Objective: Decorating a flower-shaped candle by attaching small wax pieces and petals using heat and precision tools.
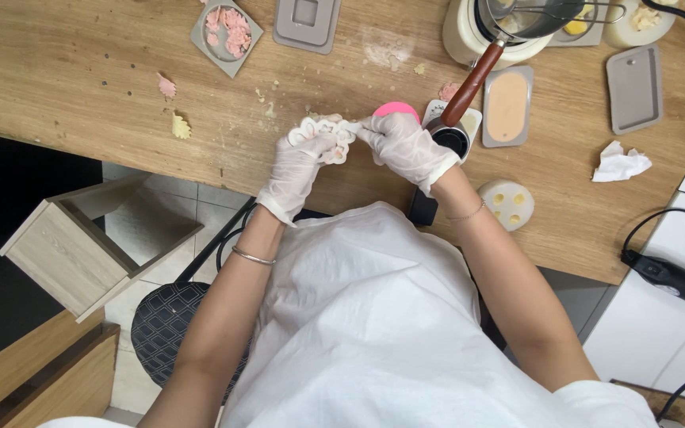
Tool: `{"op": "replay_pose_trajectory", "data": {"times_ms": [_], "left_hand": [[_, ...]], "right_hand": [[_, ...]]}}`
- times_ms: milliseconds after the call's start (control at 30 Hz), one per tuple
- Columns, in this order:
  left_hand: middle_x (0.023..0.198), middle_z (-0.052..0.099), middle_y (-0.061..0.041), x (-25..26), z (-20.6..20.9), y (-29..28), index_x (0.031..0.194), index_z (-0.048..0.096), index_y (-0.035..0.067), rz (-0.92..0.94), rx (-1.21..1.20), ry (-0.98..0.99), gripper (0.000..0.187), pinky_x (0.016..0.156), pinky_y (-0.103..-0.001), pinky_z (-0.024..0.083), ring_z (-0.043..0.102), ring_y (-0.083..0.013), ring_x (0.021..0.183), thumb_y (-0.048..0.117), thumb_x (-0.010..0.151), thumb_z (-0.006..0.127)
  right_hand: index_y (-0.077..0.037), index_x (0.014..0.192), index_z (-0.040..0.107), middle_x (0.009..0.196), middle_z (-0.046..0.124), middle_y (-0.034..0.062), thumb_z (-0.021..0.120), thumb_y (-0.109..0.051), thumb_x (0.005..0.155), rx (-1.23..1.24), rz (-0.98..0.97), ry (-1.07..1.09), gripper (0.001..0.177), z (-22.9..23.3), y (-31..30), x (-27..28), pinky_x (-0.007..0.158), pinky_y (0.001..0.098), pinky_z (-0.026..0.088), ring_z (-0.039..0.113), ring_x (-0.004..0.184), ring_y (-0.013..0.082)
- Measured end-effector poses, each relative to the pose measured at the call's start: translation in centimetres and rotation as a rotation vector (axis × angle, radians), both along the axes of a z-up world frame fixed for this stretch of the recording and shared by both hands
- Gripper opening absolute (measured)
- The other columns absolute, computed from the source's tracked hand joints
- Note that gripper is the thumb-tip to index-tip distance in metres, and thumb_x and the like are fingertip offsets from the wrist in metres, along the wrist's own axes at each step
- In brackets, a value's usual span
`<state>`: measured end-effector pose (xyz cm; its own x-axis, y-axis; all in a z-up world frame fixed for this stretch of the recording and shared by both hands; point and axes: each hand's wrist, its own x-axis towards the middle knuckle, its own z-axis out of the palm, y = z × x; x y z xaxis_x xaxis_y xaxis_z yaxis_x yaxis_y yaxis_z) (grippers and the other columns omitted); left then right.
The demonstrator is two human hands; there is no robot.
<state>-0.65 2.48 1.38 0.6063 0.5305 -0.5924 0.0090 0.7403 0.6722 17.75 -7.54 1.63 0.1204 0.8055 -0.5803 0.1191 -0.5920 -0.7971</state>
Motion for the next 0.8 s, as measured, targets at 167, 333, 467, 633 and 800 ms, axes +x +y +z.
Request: {"op": "replay_pose_trajectory", "data": {"times_ms": [167,333,467,633,800], "left_hand": [[0.094,0.071,-0.005,-0.6,0.7,1.2,0.115,0.071,-0.007,-0.225,0.141,0.104,0.023,0.067,-0.022,0.054,0.067,-0.0098,0.078,-0.003,0.093,0.067],[0.091,0.074,-0.007,-1.1,0.5,1.9,0.112,0.071,-0.006,-0.346,0.051,0.134,0.022,0.059,-0.023,0.052,0.066,-0.0103,0.07,0.002,0.092,0.07],[0.094,0.074,-0.009,-1.2,1.4,3.1,0.114,0.071,-0.008,-0.357,-0.049,0.086,0.024,0.062,-0.024,0.055,0.067,-0.0116,0.072,0.001,0.091,0.072],[0.098,0.075,-0.01,-1.2,2.4,3.8,0.115,0.07,-0.009,-0.353,-0.051,0.079,0.026,0.066,-0.024,0.057,0.07,-0.012,0.076,0.0,0.09,0.072],[0.095,0.077,-0.008,-0.8,2.1,3.3,0.113,0.072,-0.005,-0.36,0.062,0.192,0.023,0.066,-0.023,0.057,0.07,-0.0108,0.075,0.002,0.091,0.072]], "right_hand": [[-0.002,0.117,0.073,0.081,0.072,0.0165,0.063,-0.021,0.101,0.209,0.269,-0.119,0.026,-1.2,-0.3,1.7,0.066,0.0336,0.056,0.069,0.066,0.0231],[-0.005,0.119,0.075,0.088,0.075,0.0192,0.064,-0.018,0.099,0.367,0.49,-0.15,0.026,-2.2,-0.7,2.4,0.073,0.0362,0.055,0.07,0.077,0.0284],[-0.01,0.129,0.073,0.084,0.067,0.0205,0.062,-0.021,0.104,0.151,0.471,-0.011,0.03,-0.1,-0.5,2.8,0.069,0.0309,0.051,0.061,0.073,0.0236],[-0.013,0.138,0.069,0.073,0.057,0.0179,0.059,-0.02,0.106,-0.012,0.285,0.172,0.035,-1.0,-2.0,1.8,0.061,0.0261,0.045,0.049,0.068,0.0177],[-0.007,0.131,0.067,0.109,0.076,0.0159,0.059,-0.02,0.11,0.587,0.214,-0.246,0.026,-1.3,-2.8,-0.1,0.085,0.0345,0.059,0.073,0.096,0.0277]]}}
